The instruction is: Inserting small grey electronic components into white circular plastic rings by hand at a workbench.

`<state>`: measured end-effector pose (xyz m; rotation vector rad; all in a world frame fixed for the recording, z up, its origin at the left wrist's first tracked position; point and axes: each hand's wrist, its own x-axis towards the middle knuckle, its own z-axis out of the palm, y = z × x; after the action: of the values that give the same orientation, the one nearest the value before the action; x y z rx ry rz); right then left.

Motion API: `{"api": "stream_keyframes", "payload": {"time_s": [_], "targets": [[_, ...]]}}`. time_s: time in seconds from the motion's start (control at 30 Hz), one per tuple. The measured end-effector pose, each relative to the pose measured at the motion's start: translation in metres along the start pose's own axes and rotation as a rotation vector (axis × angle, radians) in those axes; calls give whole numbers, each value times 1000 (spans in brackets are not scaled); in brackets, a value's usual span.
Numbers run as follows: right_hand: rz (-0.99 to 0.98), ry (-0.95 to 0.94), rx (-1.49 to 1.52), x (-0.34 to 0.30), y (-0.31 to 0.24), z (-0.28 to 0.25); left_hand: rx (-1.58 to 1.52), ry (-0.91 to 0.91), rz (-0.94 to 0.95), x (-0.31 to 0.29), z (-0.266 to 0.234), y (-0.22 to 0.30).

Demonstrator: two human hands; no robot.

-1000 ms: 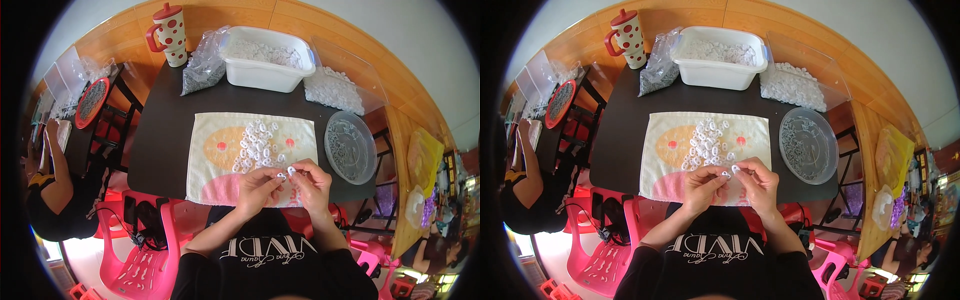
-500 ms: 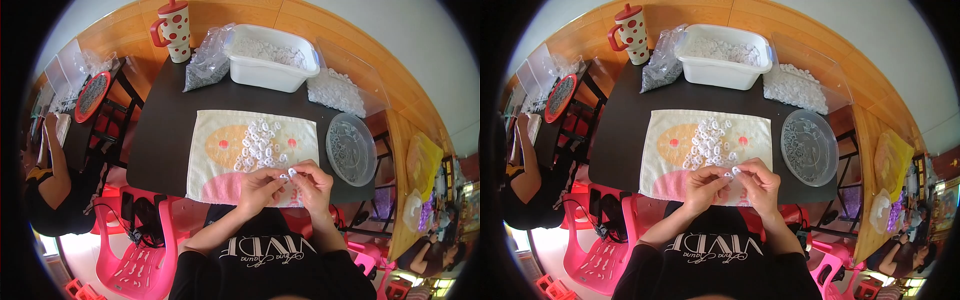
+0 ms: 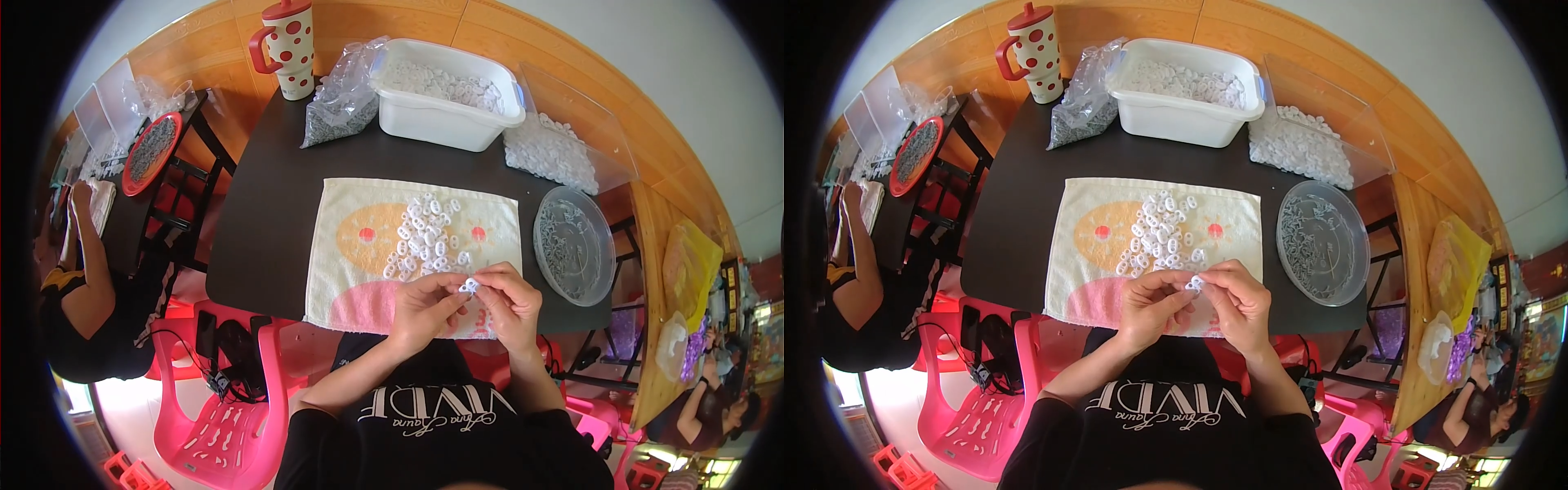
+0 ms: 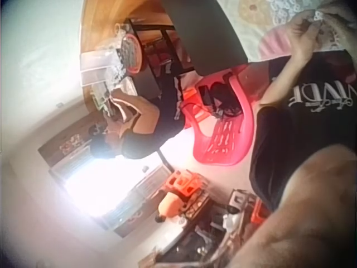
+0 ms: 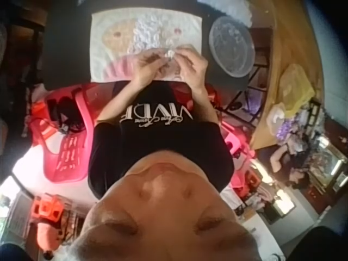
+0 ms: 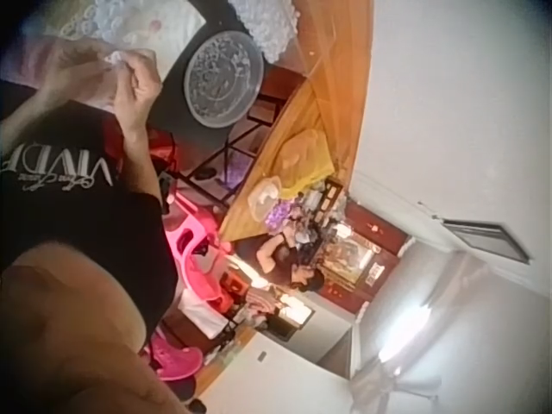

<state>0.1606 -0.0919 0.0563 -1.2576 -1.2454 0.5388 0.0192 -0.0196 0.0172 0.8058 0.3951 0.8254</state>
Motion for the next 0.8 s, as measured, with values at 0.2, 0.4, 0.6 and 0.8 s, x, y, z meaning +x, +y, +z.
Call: {"api": "stream_keyframes", "payload": {"time_s": [0.2, 0.4, 0.6, 0.8], "targets": [[27, -5, 20, 1, -1, 0, 13, -23, 33, -1, 0, -1], [36, -12, 16, -2, 3, 0, 50, -16, 37, -2, -1, -4], [65, -8, 74, -1, 3, 1, 80, -51, 47, -3, -2, -3], [89, -24, 87, -2, 3, -2, 89, -70, 51, -3, -3, -4]]}}
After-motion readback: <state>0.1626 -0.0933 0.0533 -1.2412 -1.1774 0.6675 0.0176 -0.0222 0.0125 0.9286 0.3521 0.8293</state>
